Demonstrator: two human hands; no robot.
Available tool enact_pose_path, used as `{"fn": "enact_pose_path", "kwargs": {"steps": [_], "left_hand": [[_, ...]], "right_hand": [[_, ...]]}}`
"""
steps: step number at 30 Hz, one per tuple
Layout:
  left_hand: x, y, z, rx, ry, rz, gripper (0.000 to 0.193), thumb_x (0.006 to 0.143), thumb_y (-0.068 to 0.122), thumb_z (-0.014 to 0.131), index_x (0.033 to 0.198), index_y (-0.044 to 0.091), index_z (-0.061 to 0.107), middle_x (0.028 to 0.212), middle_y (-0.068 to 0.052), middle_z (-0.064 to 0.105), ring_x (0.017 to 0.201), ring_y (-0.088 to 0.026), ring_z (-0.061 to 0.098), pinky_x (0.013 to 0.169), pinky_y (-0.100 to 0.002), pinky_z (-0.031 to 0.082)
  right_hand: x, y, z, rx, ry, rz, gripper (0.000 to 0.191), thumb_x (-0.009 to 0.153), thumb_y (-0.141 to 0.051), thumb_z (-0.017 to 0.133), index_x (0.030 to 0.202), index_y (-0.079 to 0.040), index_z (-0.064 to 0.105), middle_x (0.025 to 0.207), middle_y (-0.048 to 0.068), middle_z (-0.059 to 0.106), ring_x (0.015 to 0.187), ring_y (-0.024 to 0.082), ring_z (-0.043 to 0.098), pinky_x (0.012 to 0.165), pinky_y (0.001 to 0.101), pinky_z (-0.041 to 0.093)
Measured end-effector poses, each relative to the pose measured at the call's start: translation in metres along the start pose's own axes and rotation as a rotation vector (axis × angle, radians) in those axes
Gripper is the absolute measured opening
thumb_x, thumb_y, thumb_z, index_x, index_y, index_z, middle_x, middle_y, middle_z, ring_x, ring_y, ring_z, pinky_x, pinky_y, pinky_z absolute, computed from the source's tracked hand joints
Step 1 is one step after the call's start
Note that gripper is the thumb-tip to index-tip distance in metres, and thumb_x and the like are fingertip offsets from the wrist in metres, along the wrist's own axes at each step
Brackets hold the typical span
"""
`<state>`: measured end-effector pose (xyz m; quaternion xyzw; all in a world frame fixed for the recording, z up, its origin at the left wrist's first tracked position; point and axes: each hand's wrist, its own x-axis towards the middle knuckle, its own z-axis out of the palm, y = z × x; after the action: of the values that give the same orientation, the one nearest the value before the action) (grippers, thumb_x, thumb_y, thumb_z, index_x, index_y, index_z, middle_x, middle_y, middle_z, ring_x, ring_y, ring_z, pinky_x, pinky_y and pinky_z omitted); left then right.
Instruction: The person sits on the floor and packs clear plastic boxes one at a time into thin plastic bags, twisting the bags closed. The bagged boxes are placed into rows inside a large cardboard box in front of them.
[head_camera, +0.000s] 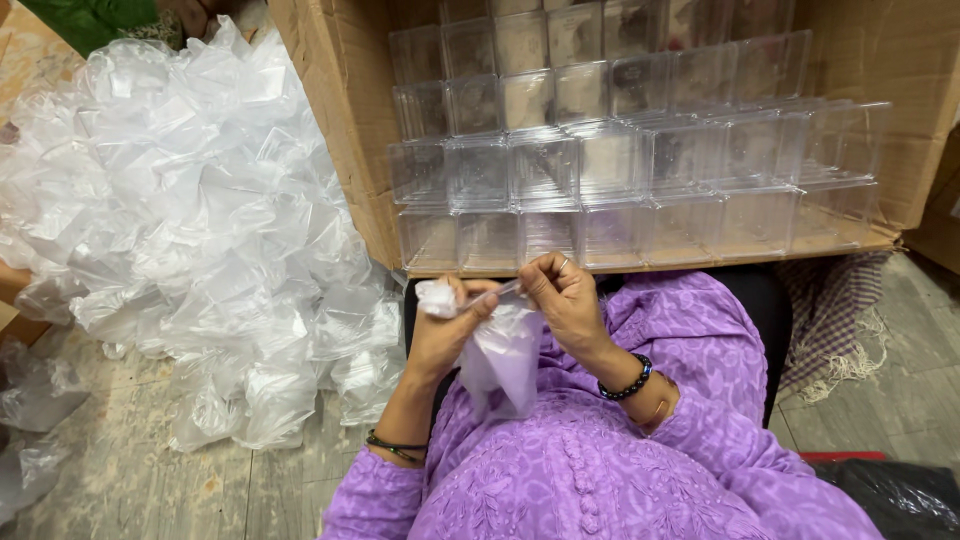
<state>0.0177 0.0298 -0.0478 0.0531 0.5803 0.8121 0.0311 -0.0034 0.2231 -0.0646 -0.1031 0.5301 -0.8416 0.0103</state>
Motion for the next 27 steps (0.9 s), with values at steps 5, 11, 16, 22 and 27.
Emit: {"fn": "enact_pose_path", "kwargs": {"steps": [5,11,16,22,27], "left_hand": [[-0.005,0.012,0.004,0.234,0.089,0.087,0.030,0.089,0.018,0.081,0.108,0.006,0.062,0.087,-0.004,0.074,0.074,-0.007,0.067,0.065,-0.022,0.055],[-0.009,0.012,0.008,0.327,0.136,0.068,0.021,0.091,0.021,0.078,0.092,0.001,0.074,0.076,0.000,0.071,0.064,-0.005,0.062,0.058,-0.021,0.050],[-0.010,0.000,0.000,0.418,0.068,0.109,0.028,0.099,0.024,0.075,0.084,0.001,0.070,0.069,0.002,0.063,0.059,-0.005,0.055,0.053,-0.022,0.043],[-0.002,-0.006,0.003,0.478,0.052,0.033,0.027,0.102,0.027,0.069,0.097,0.002,0.073,0.077,-0.001,0.062,0.066,-0.005,0.050,0.055,-0.023,0.039],[-0.005,0.018,-0.019,-0.212,-0.252,-0.339,0.036,0.099,0.036,0.055,0.109,0.004,0.067,0.100,-0.005,0.074,0.090,-0.012,0.069,0.080,-0.027,0.057]], "right_hand": [[-0.002,-0.008,-0.001,-0.151,-0.144,0.022,0.017,0.098,-0.019,0.067,0.107,-0.004,0.070,0.094,-0.003,0.072,0.084,0.003,0.064,0.074,0.0197,0.054],[-0.007,-0.018,0.004,-0.222,-0.080,0.056,0.019,0.099,-0.017,0.069,0.107,-0.002,0.076,0.088,-0.003,0.073,0.078,0.003,0.061,0.068,0.0205,0.050],[-0.006,-0.014,-0.001,-0.209,-0.094,0.058,0.015,0.101,-0.016,0.068,0.103,-0.003,0.075,0.083,-0.002,0.067,0.072,0.004,0.058,0.060,0.0210,0.048],[0.002,0.007,-0.011,0.157,-0.157,0.298,0.018,0.102,-0.025,0.063,0.096,-0.008,0.061,0.072,-0.001,0.065,0.046,0.003,0.049,0.038,0.0181,0.034],[0.016,0.005,-0.027,0.851,-0.340,0.460,0.021,0.118,-0.026,0.058,0.106,-0.009,0.057,0.075,-0.002,0.061,0.051,0.004,0.051,0.044,0.0187,0.038]]}}
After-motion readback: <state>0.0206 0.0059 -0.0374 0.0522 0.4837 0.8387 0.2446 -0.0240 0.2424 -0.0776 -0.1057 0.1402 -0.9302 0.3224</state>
